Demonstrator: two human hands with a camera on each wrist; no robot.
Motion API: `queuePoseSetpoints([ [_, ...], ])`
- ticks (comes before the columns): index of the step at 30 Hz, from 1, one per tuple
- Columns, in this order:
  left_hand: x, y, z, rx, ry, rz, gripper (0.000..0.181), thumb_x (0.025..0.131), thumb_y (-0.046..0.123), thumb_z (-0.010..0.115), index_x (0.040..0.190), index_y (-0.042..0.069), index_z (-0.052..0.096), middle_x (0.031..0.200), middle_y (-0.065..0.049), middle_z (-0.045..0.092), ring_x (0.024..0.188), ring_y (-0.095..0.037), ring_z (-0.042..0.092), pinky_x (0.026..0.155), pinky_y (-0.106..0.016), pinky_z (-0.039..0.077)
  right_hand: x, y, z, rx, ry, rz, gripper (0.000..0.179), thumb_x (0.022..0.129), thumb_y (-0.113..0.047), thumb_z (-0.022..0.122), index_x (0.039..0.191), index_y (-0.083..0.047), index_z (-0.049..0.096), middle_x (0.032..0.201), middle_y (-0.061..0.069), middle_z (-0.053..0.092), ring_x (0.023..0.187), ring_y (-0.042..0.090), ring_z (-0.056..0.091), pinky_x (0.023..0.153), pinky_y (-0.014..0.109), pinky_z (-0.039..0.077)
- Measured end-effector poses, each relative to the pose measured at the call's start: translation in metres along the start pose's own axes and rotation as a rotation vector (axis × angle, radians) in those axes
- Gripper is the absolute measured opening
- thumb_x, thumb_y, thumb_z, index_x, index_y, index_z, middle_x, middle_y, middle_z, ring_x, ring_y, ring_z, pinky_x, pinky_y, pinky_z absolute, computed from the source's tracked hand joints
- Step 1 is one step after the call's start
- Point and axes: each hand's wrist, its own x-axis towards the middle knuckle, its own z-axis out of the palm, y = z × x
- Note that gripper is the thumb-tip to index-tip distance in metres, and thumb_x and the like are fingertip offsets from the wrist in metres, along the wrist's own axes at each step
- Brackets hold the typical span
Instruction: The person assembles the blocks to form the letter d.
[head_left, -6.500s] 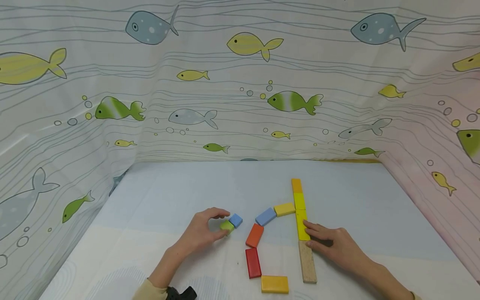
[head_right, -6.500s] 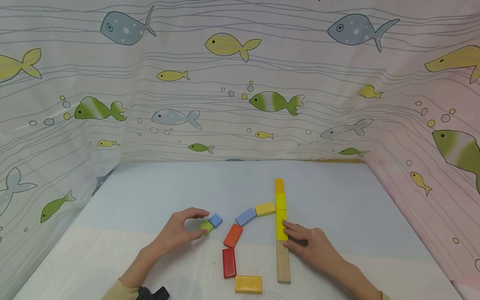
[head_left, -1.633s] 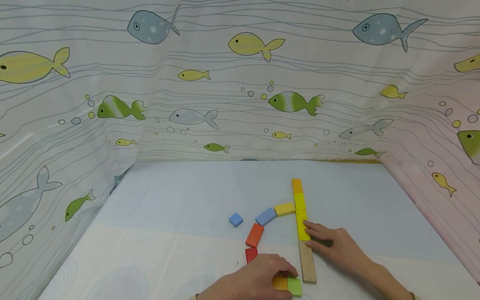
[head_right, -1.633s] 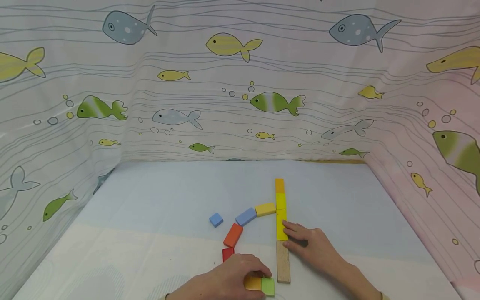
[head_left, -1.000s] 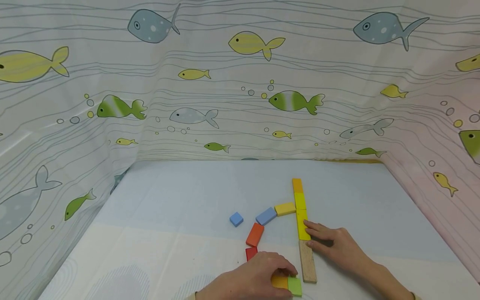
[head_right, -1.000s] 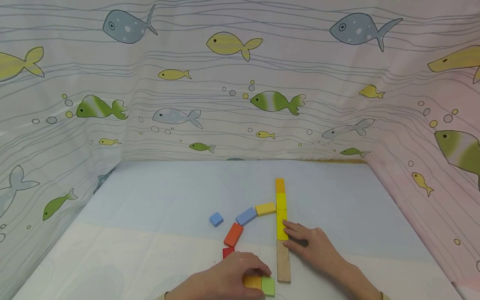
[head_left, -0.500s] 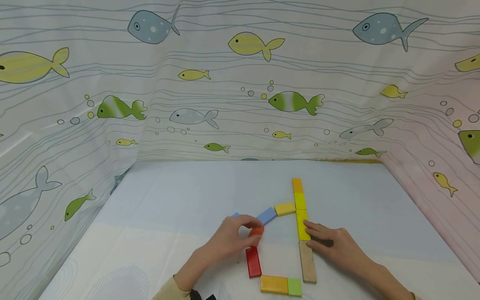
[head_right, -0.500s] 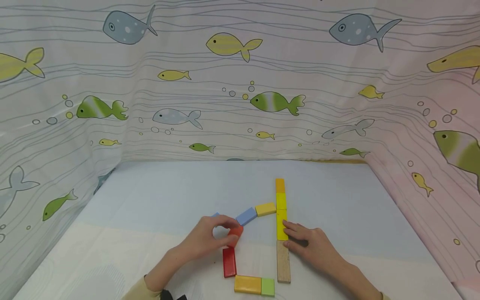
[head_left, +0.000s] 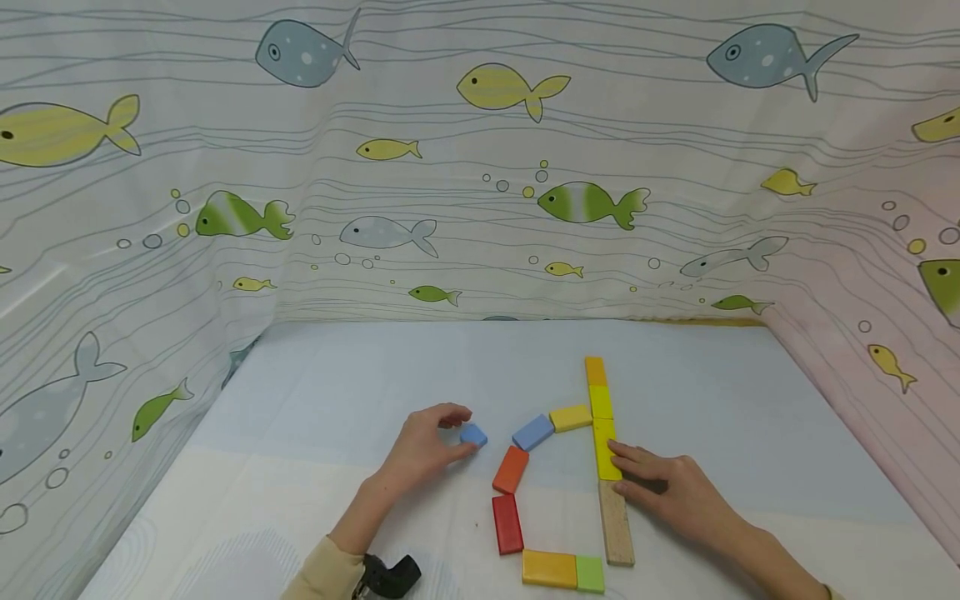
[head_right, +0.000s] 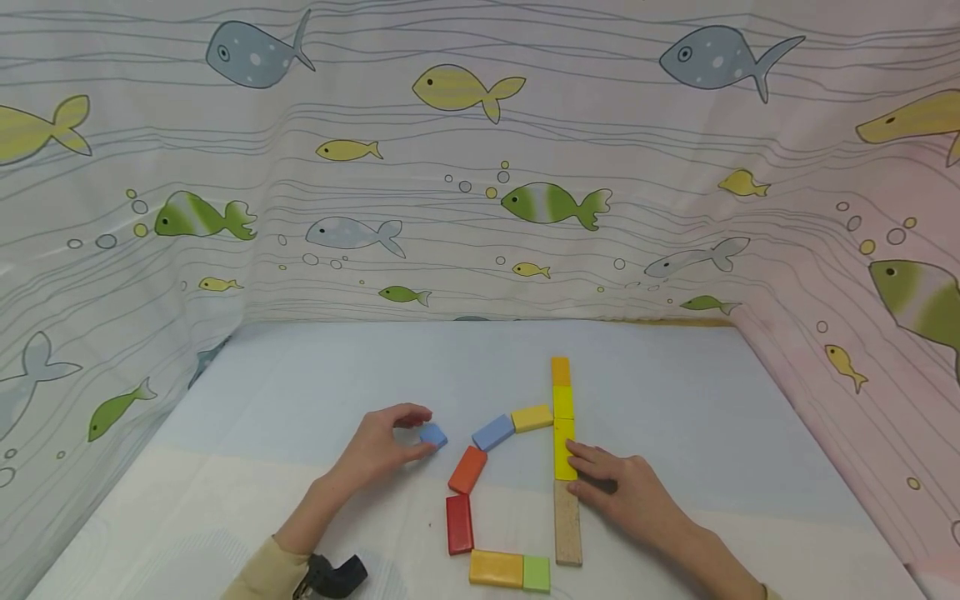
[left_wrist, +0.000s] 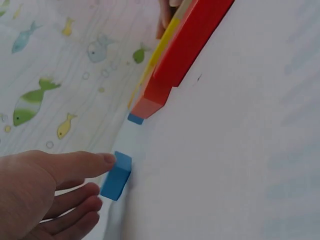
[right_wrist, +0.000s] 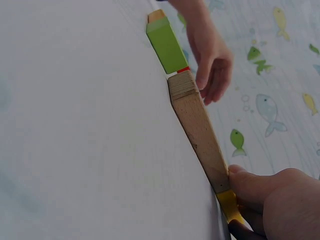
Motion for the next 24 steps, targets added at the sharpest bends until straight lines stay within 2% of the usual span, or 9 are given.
queuePoseSetpoints([
  [8, 0.0012, -0.003, -0.0002, -0.053, -0.03, -0.004, 0.038, 0.08, 0.012, 0.083, 0.115, 0.007, 0.07, 0.103, -0.002, 0.073, 0.094, -0.018, 0.07, 0.086, -0.035, 0.058, 0.0, 0.0004, -0.0001, 0.002, 0.0, -0.001, 0.045, 0.088, -0.041, 0.074, 0.124, -0.014, 0.072, 0.134, -0.006, 0.064, 0.12, 0.021, 0.063, 0.091, 0.039, 0.058],
  [14, 0.0013, -0.0023, 0.001, -0.053, -0.034, -0.005, 0.04, 0.08, 0.009, 0.082, 0.118, 0.005, 0.069, 0.104, -0.002, 0.073, 0.094, -0.017, 0.069, 0.085, -0.034, 0.058, 0.0006, 0.0005, -0.0002, -0.001, -0.002, 0.002, 0.045, 0.088, -0.04, 0.074, 0.124, -0.014, 0.072, 0.134, -0.006, 0.064, 0.12, 0.022, 0.062, 0.091, 0.04, 0.058],
  [24, 0.0004, -0.0021, 0.0004, -0.055, -0.047, -0.007, 0.039, 0.082, 0.011, 0.081, 0.118, 0.005, 0.069, 0.106, -0.003, 0.073, 0.096, -0.018, 0.069, 0.087, -0.036, 0.057, 0.0, 0.0004, -0.0001, 0.004, -0.002, 0.002, 0.045, 0.088, -0.041, 0.074, 0.125, -0.014, 0.071, 0.134, -0.005, 0.064, 0.12, 0.021, 0.062, 0.091, 0.039, 0.058],
])
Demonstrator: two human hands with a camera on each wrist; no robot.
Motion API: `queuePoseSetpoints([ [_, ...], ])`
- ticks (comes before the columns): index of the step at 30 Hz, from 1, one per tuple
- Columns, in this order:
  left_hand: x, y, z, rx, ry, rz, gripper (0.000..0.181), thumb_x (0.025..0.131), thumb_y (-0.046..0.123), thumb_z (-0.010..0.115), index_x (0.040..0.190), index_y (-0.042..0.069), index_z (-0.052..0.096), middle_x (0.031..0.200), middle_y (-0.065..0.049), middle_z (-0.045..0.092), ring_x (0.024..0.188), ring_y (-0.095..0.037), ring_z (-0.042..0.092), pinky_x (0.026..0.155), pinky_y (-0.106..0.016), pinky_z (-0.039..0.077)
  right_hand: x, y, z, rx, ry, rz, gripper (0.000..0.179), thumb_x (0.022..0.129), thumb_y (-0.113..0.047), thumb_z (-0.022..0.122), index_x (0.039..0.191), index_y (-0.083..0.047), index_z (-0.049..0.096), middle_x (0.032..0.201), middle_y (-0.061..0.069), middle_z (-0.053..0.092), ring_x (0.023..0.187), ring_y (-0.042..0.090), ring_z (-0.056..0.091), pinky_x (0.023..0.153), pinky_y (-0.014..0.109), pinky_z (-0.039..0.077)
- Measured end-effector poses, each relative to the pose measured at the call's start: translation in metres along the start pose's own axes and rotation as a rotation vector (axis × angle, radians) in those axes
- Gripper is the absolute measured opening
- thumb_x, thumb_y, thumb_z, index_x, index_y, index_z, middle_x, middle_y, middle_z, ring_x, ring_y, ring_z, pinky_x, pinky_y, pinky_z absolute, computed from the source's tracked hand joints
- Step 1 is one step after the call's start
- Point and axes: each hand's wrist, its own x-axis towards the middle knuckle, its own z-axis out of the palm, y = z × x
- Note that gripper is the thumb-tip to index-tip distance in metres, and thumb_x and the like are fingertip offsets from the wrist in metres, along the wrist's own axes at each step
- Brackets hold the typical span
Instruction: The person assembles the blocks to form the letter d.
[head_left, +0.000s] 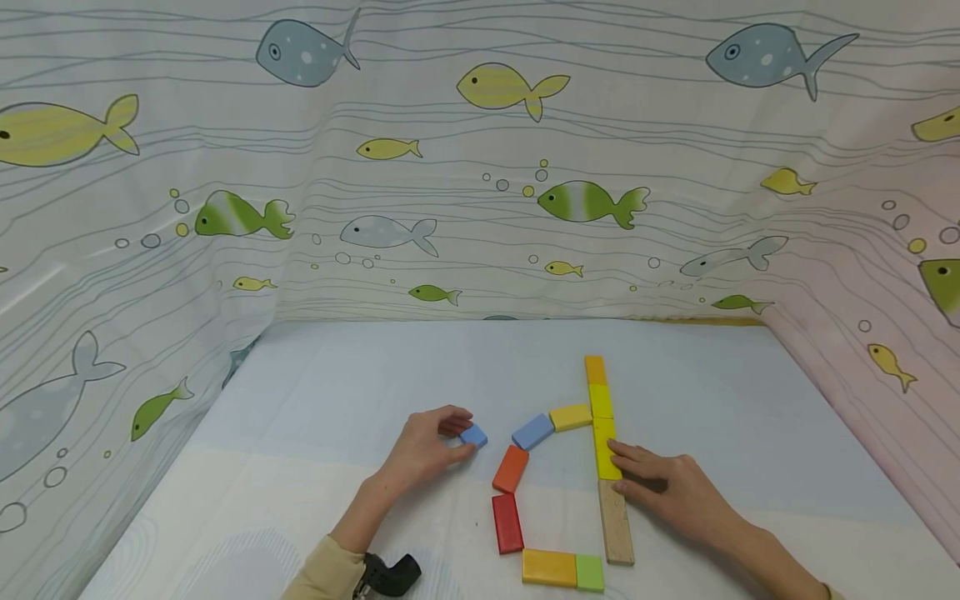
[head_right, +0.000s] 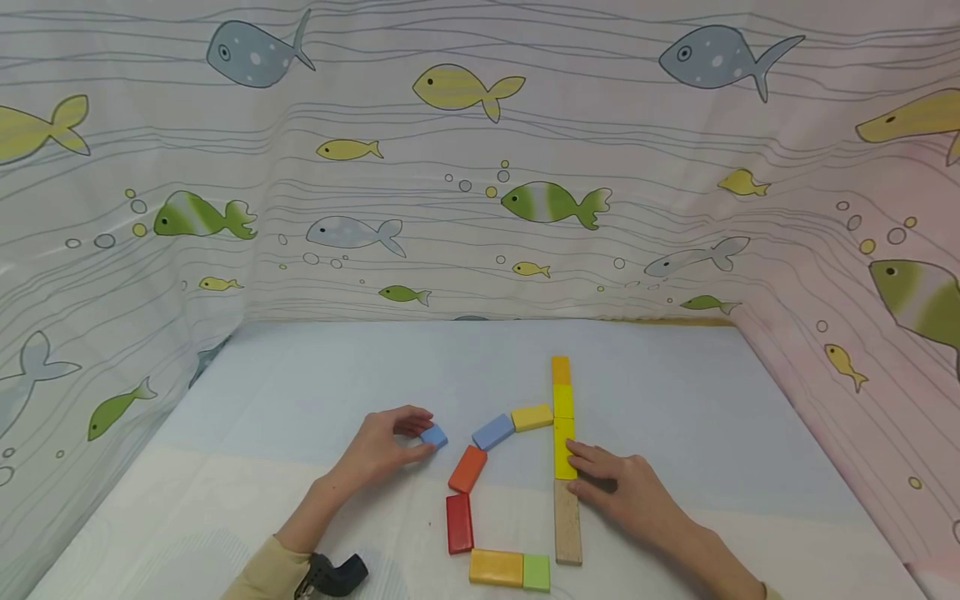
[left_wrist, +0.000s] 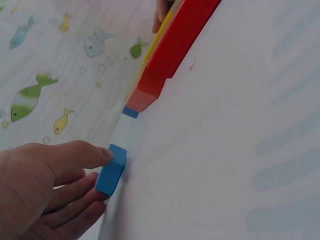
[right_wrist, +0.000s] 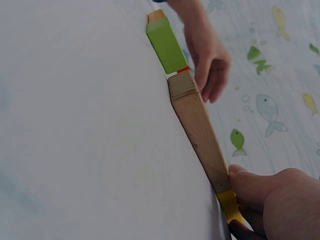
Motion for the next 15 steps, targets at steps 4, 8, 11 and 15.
queuePoseSetpoints([
  [4, 0.0, 0.0012, -0.0005, 0.003, -0.013, 0.009, 0.039, 0.082, 0.012, 0.081, 0.118, 0.005, 0.069, 0.106, -0.003, 0.073, 0.097, -0.019, 0.069, 0.088, -0.038, 0.057, -0.0003, 0.0007, 0.0, -0.001, -0.001, 0.007, 0.045, 0.088, -0.041, 0.073, 0.125, -0.015, 0.072, 0.134, -0.006, 0.064, 0.12, 0.021, 0.062, 0.091, 0.039, 0.058],
  [8, -0.0003, 0.002, -0.0007, -0.003, -0.019, 0.02, 0.039, 0.081, 0.012, 0.081, 0.117, 0.004, 0.069, 0.106, -0.004, 0.073, 0.097, -0.02, 0.069, 0.088, -0.038, 0.058, -0.0001, 0.0006, 0.0001, 0.003, 0.004, -0.003, 0.045, 0.088, -0.04, 0.074, 0.124, -0.014, 0.072, 0.134, -0.006, 0.064, 0.12, 0.021, 0.063, 0.091, 0.038, 0.058],
  [11, -0.0004, 0.0011, -0.0002, -0.005, -0.016, 0.029, 0.038, 0.081, 0.011, 0.082, 0.117, 0.004, 0.069, 0.106, -0.004, 0.073, 0.097, -0.019, 0.07, 0.087, -0.037, 0.058, -0.0001, 0.0004, 0.0002, 0.004, 0.007, -0.011, 0.045, 0.087, -0.04, 0.075, 0.124, -0.014, 0.072, 0.134, -0.005, 0.064, 0.119, 0.021, 0.063, 0.09, 0.038, 0.058],
  [15, -0.0008, -0.0001, 0.0015, 0.009, -0.002, 0.044, 0.039, 0.081, 0.01, 0.082, 0.117, 0.005, 0.069, 0.106, -0.003, 0.073, 0.096, -0.019, 0.07, 0.086, -0.036, 0.058, 0.0001, 0.0003, 0.0006, 0.003, 0.009, -0.012, 0.045, 0.087, -0.04, 0.075, 0.124, -0.014, 0.072, 0.133, -0.005, 0.064, 0.119, 0.022, 0.063, 0.09, 0.038, 0.058],
])
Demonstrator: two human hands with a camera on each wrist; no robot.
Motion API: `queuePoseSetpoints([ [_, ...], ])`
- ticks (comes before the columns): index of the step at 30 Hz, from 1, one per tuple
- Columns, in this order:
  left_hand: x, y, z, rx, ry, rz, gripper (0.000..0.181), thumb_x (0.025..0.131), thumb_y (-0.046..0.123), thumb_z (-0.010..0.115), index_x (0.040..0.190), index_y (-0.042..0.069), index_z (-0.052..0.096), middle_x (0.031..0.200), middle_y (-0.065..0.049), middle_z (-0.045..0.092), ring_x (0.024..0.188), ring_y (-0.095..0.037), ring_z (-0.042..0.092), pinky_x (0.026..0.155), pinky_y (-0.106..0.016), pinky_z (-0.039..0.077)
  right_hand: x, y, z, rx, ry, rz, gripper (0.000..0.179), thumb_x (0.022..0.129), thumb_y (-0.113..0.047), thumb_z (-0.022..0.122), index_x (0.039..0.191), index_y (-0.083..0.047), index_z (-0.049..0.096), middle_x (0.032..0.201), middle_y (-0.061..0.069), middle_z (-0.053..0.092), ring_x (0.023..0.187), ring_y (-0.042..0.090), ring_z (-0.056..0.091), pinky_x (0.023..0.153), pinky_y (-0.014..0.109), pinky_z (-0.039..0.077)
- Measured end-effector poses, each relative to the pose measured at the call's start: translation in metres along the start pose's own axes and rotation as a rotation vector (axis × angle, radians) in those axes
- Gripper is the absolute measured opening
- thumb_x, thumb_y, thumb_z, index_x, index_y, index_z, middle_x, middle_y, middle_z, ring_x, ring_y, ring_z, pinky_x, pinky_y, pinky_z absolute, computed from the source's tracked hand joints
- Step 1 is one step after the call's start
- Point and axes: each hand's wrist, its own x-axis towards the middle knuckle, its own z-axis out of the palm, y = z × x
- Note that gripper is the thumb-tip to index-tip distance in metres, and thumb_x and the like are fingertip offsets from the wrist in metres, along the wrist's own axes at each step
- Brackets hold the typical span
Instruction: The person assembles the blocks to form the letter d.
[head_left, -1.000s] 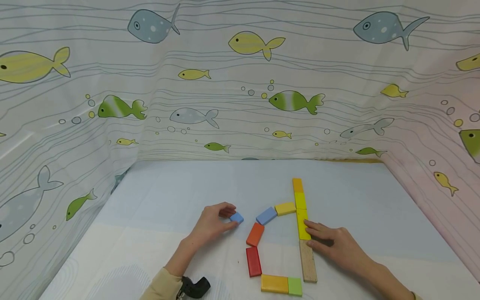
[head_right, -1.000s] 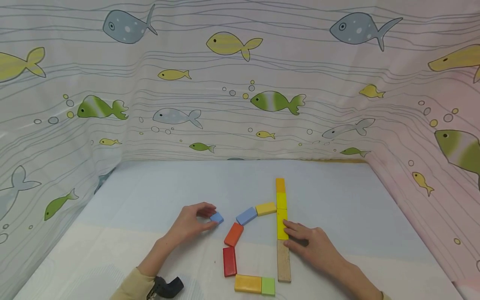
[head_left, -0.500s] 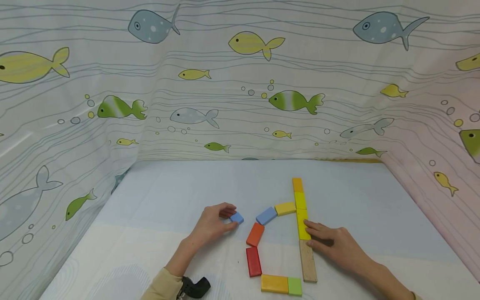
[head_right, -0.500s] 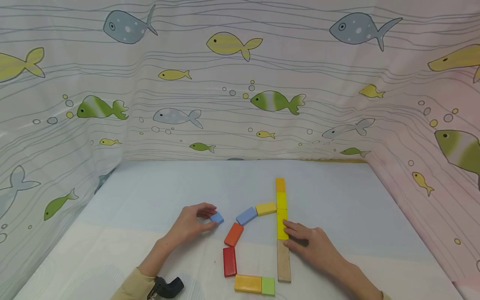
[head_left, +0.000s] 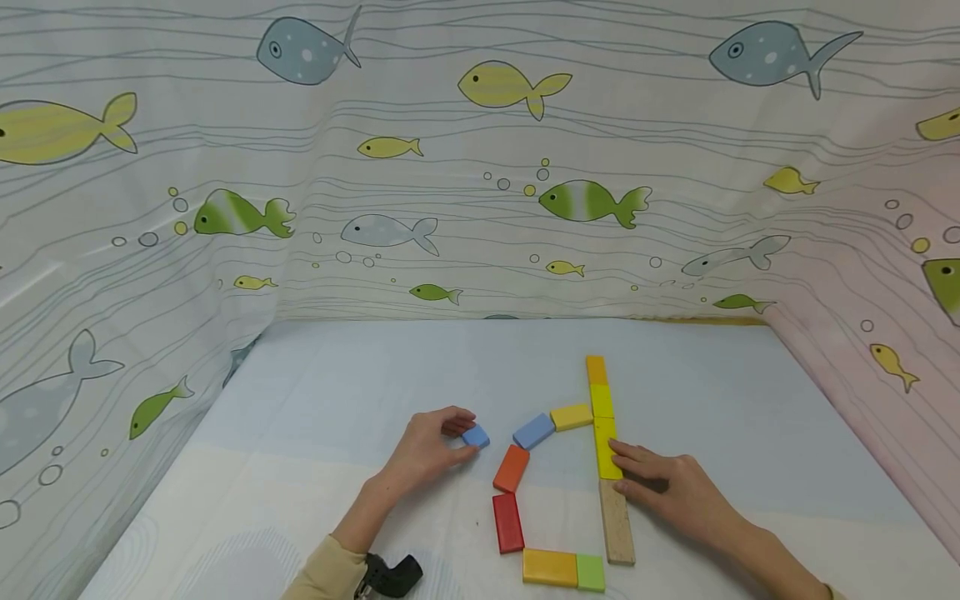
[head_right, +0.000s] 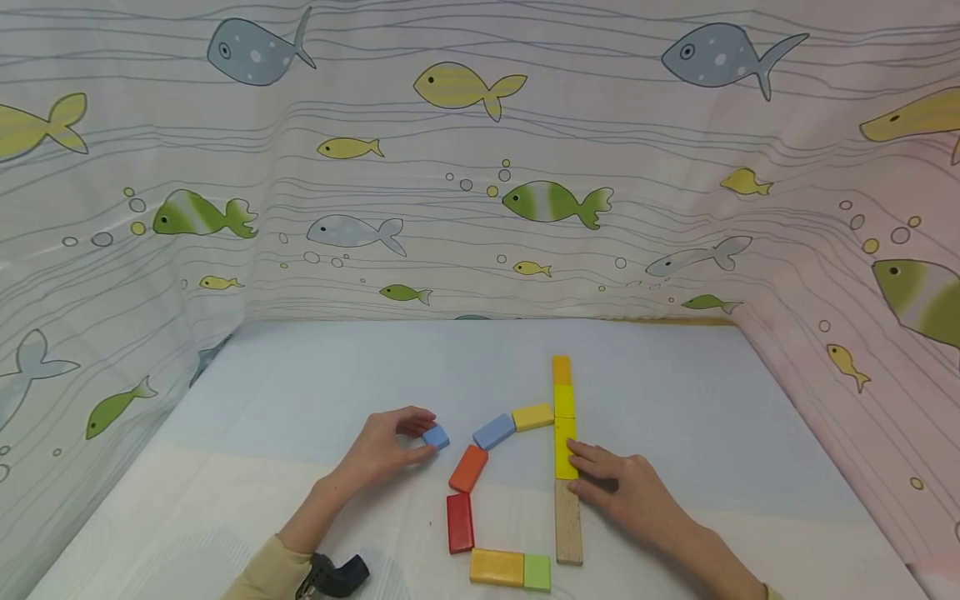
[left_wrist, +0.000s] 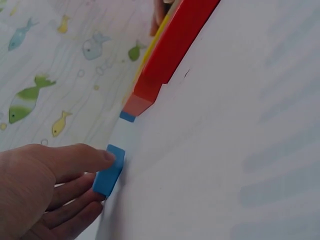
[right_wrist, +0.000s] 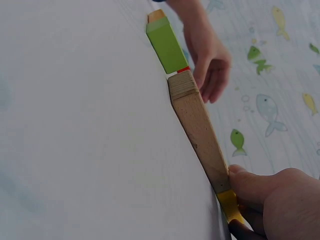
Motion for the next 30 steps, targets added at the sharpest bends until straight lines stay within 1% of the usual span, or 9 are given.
queuePoseSetpoints([
  [3, 0.0, 0.002, 0.002, 0.009, 0.018, 0.02, 0.04, 0.081, 0.01, 0.081, 0.119, 0.006, 0.069, 0.106, -0.001, 0.074, 0.096, -0.018, 0.07, 0.086, -0.036, 0.058, 0.0, 0.0, 0.0, 0.005, 0.001, 0.0, 0.045, 0.087, -0.039, 0.075, 0.124, -0.014, 0.072, 0.133, -0.006, 0.065, 0.119, 0.022, 0.063, 0.09, 0.038, 0.058],
  [5, 0.0, 0.005, 0.004, -0.007, 0.03, 0.034, 0.04, 0.082, 0.01, 0.08, 0.12, 0.006, 0.069, 0.106, 0.0, 0.074, 0.096, -0.018, 0.07, 0.087, -0.036, 0.058, 0.0, 0.0, 0.0, 0.005, 0.002, 0.002, 0.044, 0.087, -0.039, 0.075, 0.124, -0.014, 0.072, 0.133, -0.006, 0.065, 0.119, 0.022, 0.063, 0.09, 0.038, 0.058],
  [9, -0.001, 0.02, 0.011, -0.043, 0.018, 0.094, 0.04, 0.083, 0.011, 0.08, 0.121, 0.005, 0.068, 0.108, 0.001, 0.074, 0.097, -0.016, 0.069, 0.088, -0.037, 0.058, 0.0, 0.0, 0.0, 0.002, 0.002, 0.005, 0.044, 0.087, -0.039, 0.076, 0.124, -0.015, 0.072, 0.133, -0.005, 0.065, 0.119, 0.022, 0.063, 0.09, 0.038, 0.058],
  [13, -0.006, 0.042, 0.021, -0.064, -0.056, 0.175, 0.04, 0.084, 0.013, 0.08, 0.121, 0.005, 0.067, 0.11, 0.0, 0.074, 0.098, -0.014, 0.069, 0.089, -0.038, 0.058, -0.001, 0.001, 0.0, 0.001, 0.004, 0.0, 0.044, 0.087, -0.039, 0.075, 0.124, -0.015, 0.072, 0.133, -0.006, 0.065, 0.119, 0.022, 0.063, 0.09, 0.039, 0.058],
  [16, -0.01, 0.057, 0.032, -0.069, -0.125, 0.228, 0.038, 0.085, 0.014, 0.079, 0.121, 0.006, 0.067, 0.112, 0.002, 0.073, 0.1, -0.009, 0.068, 0.092, -0.033, 0.057, 0.0, 0.001, 0.001, 0.003, 0.005, -0.006, 0.044, 0.087, -0.039, 0.075, 0.124, -0.015, 0.072, 0.133, -0.006, 0.065, 0.119, 0.022, 0.063, 0.09, 0.038, 0.058],
  [20, -0.016, 0.07, 0.046, -0.063, -0.214, 0.304, 0.035, 0.088, 0.016, 0.077, 0.121, 0.009, 0.067, 0.112, 0.005, 0.073, 0.1, -0.002, 0.066, 0.091, -0.023, 0.056, 0.001, 0.001, 0.001, -0.004, 0.001, -0.005, 0.044, 0.087, -0.04, 0.075, 0.124, -0.016, 0.072, 0.133, -0.007, 0.065, 0.119, 0.021, 0.063, 0.089, 0.038, 0.059],
  [24, -0.023, 0.082, 0.058, -0.026, -0.28, 0.39, 0.033, 0.089, 0.02, 0.075, 0.12, 0.012, 0.068, 0.111, 0.007, 0.072, 0.099, -0.001, 0.064, 0.089, -0.017, 0.054, 0.001, 0.0, 0.0, -0.012, -0.009, 0.016, 0.044, 0.088, -0.043, 0.073, 0.124, -0.018, 0.072, 0.133, -0.008, 0.065, 0.119, 0.021, 0.064, 0.09, 0.039, 0.058],
  [26, -0.026, 0.087, 0.065, -0.007, -0.323, 0.392, 0.032, 0.091, 0.024, 0.074, 0.121, 0.014, 0.068, 0.112, 0.01, 0.071, 0.099, 0.001, 0.062, 0.089, -0.015, 0.052, 0.001, 0.0, 0.0, -0.014, -0.013, 0.023, 0.044, 0.088, -0.043, 0.073, 0.124, -0.018, 0.072, 0.133, -0.009, 0.065, 0.119, 0.021, 0.064, 0.09, 0.039, 0.058],
  [30, -0.033, 0.096, 0.077, 0.018, -0.425, 0.329, 0.032, 0.093, 0.03, 0.071, 0.123, 0.021, 0.068, 0.112, 0.018, 0.068, 0.1, 0.005, 0.058, 0.088, -0.012, 0.049, 0.001, 0.0, 0.0, -0.012, 0.004, 0.008, 0.042, 0.087, -0.04, 0.076, 0.123, -0.018, 0.073, 0.131, -0.008, 0.066, 0.118, 0.02, 0.064, 0.089, 0.035, 0.059],
])
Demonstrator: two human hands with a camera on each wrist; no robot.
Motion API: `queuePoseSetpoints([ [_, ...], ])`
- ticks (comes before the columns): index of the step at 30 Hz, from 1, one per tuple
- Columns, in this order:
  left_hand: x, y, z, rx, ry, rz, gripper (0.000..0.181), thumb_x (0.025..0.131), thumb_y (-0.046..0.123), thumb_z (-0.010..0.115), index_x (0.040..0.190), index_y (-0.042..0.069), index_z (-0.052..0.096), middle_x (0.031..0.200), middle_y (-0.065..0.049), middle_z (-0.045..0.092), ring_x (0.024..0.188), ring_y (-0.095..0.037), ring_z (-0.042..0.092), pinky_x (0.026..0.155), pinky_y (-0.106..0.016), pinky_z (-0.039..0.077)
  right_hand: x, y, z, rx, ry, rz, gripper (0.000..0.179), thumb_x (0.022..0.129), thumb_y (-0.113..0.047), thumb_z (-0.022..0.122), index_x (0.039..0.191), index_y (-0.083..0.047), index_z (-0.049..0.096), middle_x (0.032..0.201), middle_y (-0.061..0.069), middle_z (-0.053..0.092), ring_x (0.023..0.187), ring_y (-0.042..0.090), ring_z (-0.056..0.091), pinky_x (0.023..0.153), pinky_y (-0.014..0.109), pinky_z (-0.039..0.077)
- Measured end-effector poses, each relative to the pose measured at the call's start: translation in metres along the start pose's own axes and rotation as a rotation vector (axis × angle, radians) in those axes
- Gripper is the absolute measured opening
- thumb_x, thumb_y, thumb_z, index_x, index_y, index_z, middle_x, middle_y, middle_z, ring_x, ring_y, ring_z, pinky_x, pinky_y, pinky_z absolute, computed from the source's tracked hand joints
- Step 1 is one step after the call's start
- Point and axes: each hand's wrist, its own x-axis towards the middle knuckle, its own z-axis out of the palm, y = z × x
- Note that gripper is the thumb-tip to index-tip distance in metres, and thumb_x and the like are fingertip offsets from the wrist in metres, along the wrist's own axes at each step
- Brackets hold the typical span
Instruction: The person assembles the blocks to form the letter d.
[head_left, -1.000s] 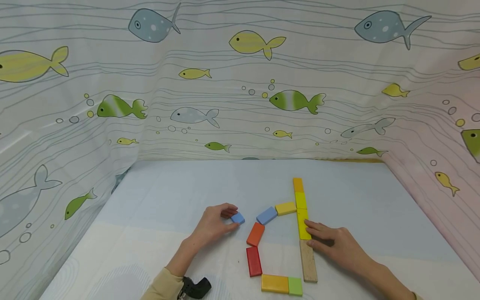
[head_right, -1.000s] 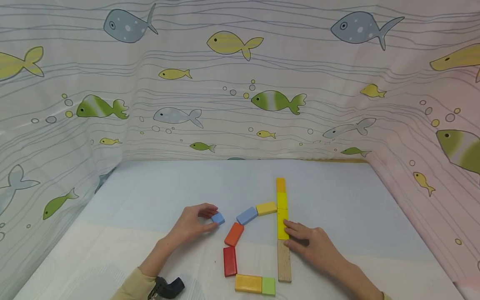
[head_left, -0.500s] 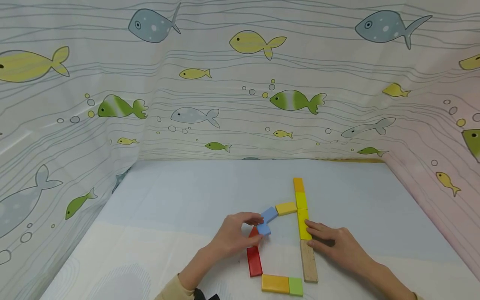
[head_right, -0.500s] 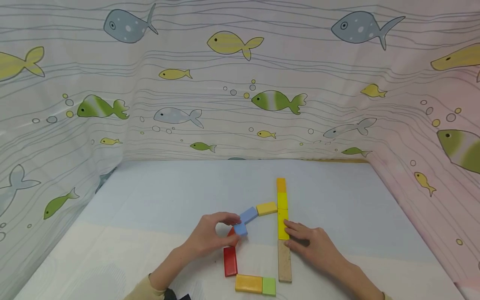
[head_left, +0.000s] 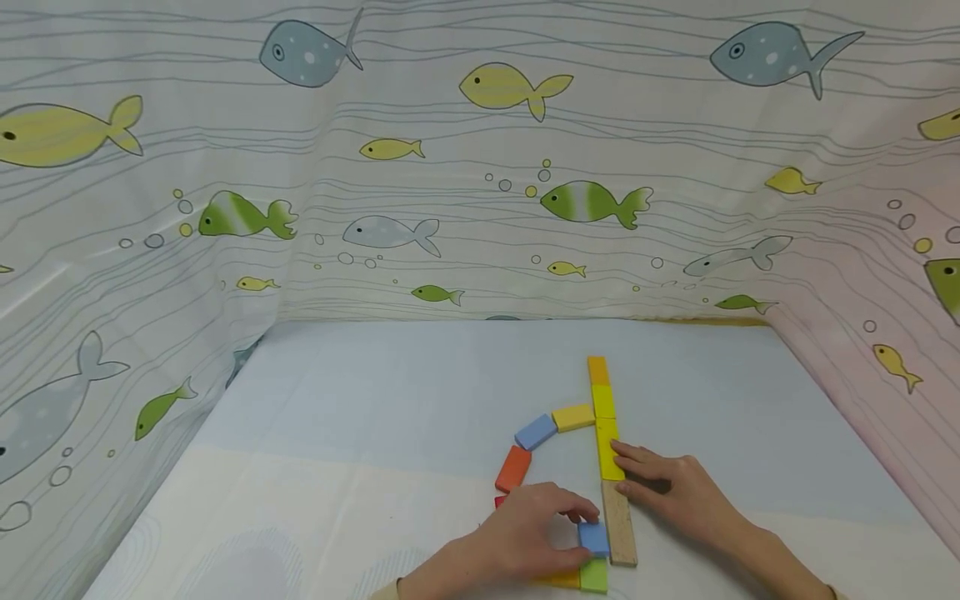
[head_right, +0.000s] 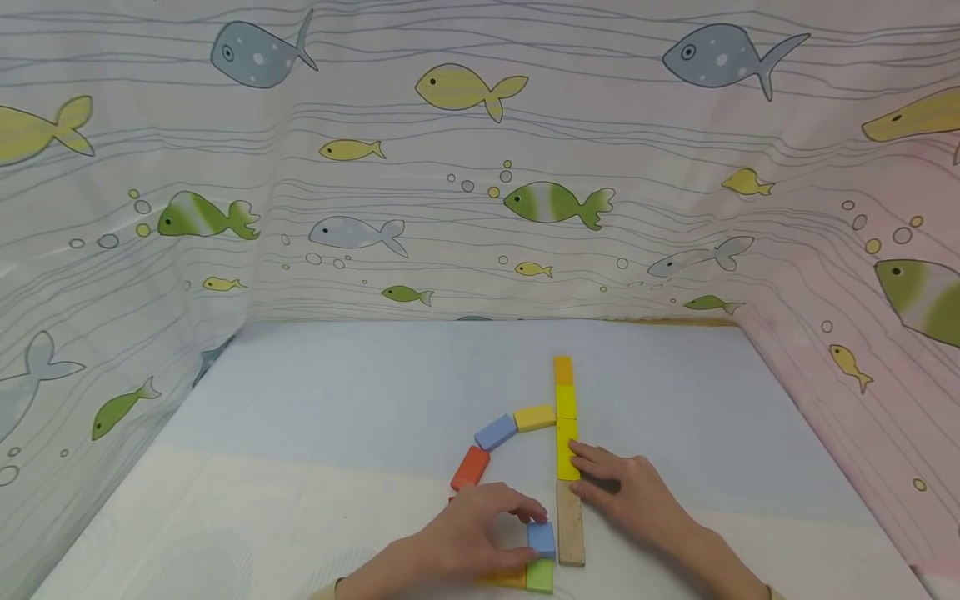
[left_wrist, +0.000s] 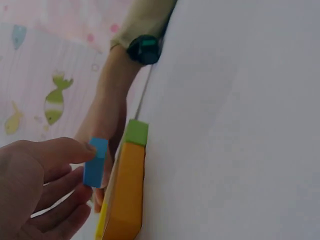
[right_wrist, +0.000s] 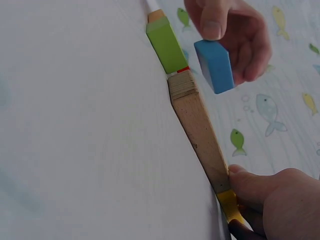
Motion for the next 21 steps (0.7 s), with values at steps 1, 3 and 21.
queuePoseSetpoints([
  [1, 0.001, 0.002, 0.003, -0.001, -0.02, -0.008, 0.031, 0.094, 0.03, 0.07, 0.123, 0.022, 0.068, 0.112, 0.019, 0.068, 0.1, 0.006, 0.058, 0.088, -0.011, 0.048, 0.0, 0.0, 0.0, 0.0, 0.004, -0.004, 0.042, 0.086, -0.039, 0.076, 0.122, -0.018, 0.073, 0.131, -0.008, 0.066, 0.117, 0.02, 0.064, 0.089, 0.034, 0.058],
  [3, 0.002, 0.006, 0.009, 0.006, -0.047, -0.01, 0.031, 0.094, 0.031, 0.071, 0.124, 0.023, 0.067, 0.111, 0.02, 0.067, 0.099, 0.008, 0.057, 0.086, -0.01, 0.047, 0.0, 0.0, 0.0, 0.002, 0.006, -0.004, 0.042, 0.086, -0.039, 0.077, 0.122, -0.017, 0.073, 0.131, -0.008, 0.066, 0.117, 0.02, 0.064, 0.089, 0.032, 0.058],
  [21, 0.011, 0.014, 0.031, -0.015, -0.237, 0.009, 0.041, 0.093, 0.03, 0.071, 0.132, 0.023, 0.064, 0.121, 0.019, 0.065, 0.104, 0.009, 0.052, 0.088, -0.006, 0.044, -0.001, 0.001, 0.0, 0.004, -0.006, 0.004, 0.043, 0.087, -0.039, 0.075, 0.123, -0.017, 0.072, 0.133, -0.009, 0.065, 0.119, 0.02, 0.063, 0.089, 0.033, 0.058],
])
